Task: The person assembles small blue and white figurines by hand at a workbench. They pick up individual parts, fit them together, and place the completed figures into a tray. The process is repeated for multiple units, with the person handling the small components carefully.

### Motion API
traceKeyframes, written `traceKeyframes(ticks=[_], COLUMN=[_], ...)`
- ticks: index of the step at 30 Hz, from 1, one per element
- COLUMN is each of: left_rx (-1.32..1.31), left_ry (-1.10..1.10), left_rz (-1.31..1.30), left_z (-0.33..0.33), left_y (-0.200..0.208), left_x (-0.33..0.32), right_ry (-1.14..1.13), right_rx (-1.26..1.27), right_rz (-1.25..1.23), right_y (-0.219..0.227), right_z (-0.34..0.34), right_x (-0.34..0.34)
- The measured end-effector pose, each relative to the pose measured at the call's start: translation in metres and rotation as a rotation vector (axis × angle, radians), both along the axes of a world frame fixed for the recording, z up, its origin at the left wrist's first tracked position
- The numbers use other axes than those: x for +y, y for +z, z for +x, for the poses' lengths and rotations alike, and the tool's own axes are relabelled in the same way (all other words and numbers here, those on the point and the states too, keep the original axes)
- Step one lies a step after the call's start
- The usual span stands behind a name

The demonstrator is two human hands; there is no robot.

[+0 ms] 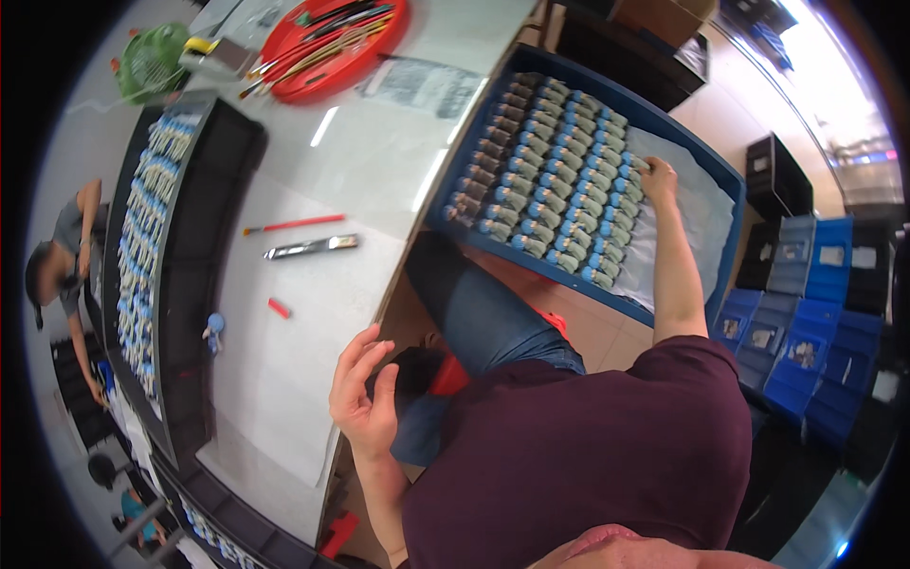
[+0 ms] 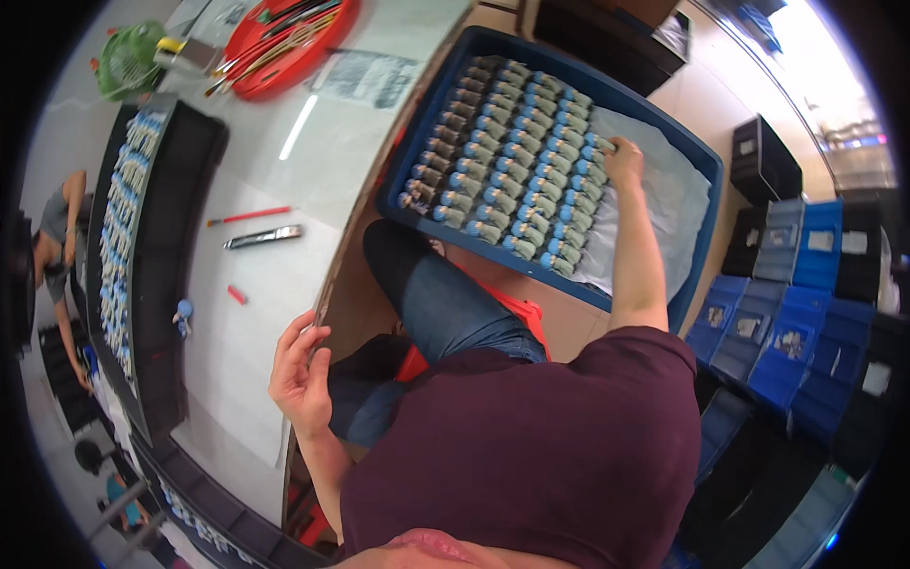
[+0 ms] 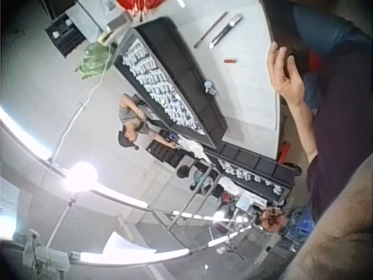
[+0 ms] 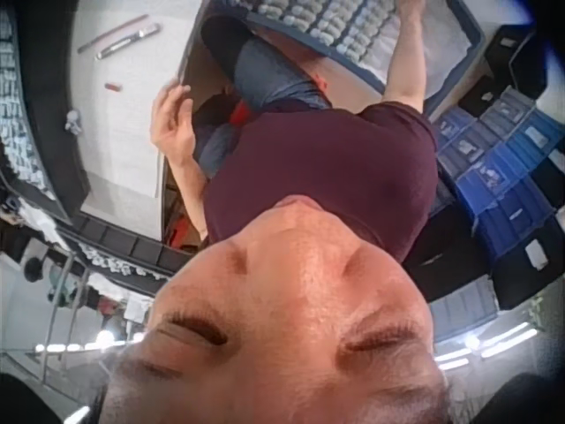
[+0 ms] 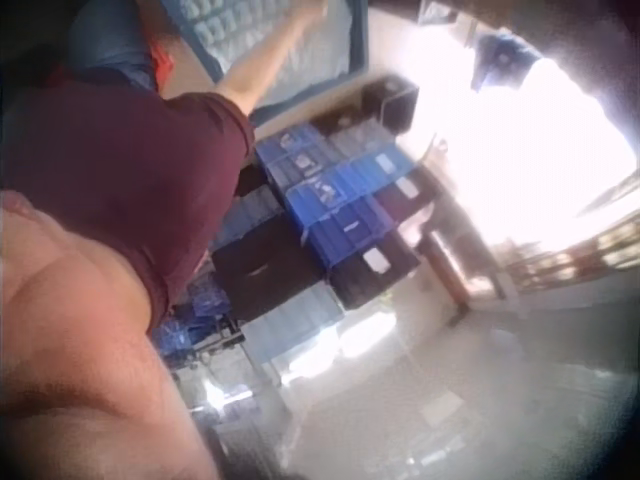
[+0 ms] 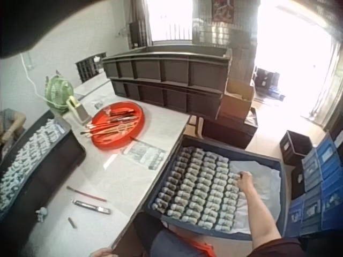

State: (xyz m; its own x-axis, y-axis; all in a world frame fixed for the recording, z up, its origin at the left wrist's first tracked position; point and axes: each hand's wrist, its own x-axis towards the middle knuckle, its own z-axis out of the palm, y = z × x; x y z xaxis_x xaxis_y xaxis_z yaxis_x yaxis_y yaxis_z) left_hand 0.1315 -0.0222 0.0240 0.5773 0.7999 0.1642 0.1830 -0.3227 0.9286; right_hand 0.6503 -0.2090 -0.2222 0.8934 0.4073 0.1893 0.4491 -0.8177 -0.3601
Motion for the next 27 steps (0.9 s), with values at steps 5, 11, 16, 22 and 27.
traceKeyframes(ticks=[5,11,16,22,27], left_rx=[0.109,0.227,0.605,0.764,0.233], left_ry=[-0.011,0.279,0.581,0.611,0.618], left_rz=[0.173,0.420,0.820,0.847,0.108], left_z=[-0.007,-0.057,-0.110,-0.140,-0.142], left_y=[0.011,0.029,-0.009,-0.017,-0.007], left_x=[0.016,0.091,0.179,0.182,0.135], right_ry=[0.012,-0.053,0.029,0.544,0.889], right_rx=[0.244,-0.074,0.126,0.215,0.707], right_rz=[0.018,-0.119,0.509,0.857,0.949], right_y=[-0.017,-0.008,0.077,0.152,0.204], right_z=[0.035,0.029,-0.045,-0.167,-0.308], right_x=[-0.030,-0.008,0.050,0.126,0.161])
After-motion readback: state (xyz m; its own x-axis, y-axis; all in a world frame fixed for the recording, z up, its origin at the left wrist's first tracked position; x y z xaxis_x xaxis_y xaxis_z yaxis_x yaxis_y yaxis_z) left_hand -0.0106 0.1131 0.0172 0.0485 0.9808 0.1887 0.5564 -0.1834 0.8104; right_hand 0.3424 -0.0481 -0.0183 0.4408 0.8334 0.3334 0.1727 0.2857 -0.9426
